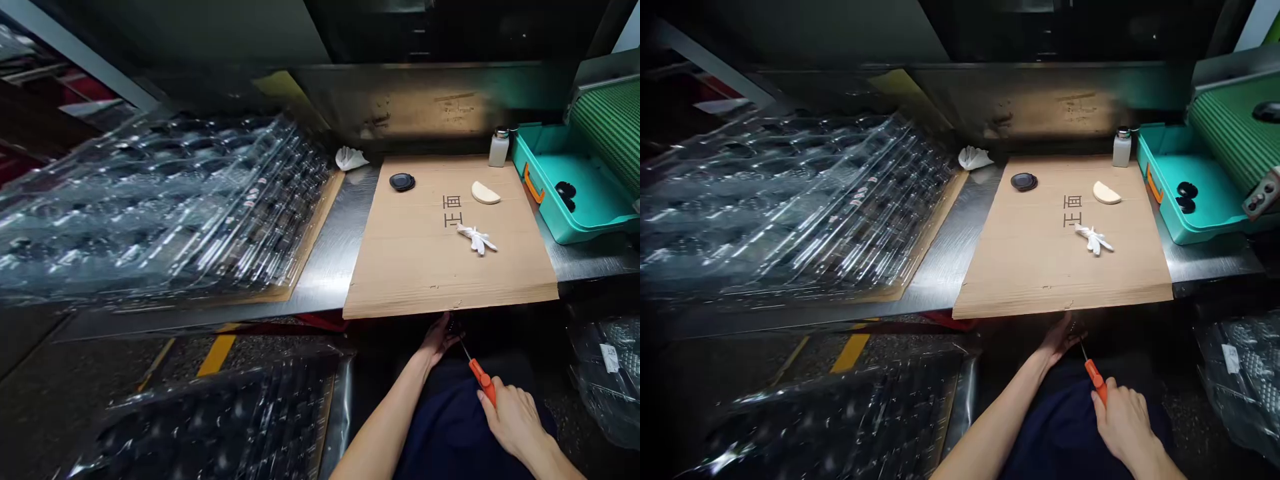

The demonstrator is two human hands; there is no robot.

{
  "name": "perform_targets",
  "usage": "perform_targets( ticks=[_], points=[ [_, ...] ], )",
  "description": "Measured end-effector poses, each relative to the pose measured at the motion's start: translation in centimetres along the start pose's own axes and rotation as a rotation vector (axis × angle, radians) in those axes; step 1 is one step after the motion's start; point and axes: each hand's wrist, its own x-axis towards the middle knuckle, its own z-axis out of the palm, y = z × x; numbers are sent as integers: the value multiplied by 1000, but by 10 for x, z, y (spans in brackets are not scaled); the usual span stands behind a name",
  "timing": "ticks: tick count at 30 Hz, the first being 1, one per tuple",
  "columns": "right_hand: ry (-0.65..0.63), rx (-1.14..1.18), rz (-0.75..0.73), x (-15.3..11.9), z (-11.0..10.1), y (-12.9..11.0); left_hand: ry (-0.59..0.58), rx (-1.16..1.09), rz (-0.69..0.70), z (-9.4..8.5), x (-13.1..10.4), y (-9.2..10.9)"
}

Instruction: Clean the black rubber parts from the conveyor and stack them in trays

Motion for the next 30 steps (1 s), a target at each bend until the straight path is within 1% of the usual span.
perform_targets(
  ticks=[3,7,10,13,15,20,24,26,28,30],
  points=[
    [-45,27,-13,1,-12,0,-5,106,1,-8,1,-1],
    [-60,73,21,-2,-18,2,-29,175,56,-15,3,-8],
    [-61,68,27,-4,-17,4,-52,249,130,-15,3,-13],
    [-63,70,25,-5,-15,5,-54,412,231,-12,0,-16],
    [-56,76,41,-5,-14,5,-54,453,240,-9,-1,-16],
    [-51,64,60,-2,-11,4,-11,261,114,-7,-2,-10],
    [-64,86,33,2,-8,2,38,52,-61,-7,-1,1],
    [-68,93,19,3,-7,2,59,-62,-123,-7,-1,6],
    [-68,89,13,4,-7,3,35,-126,-164,-7,-2,10],
    [-68,86,20,5,-7,4,-10,-139,-196,-7,-3,12]
  ],
)
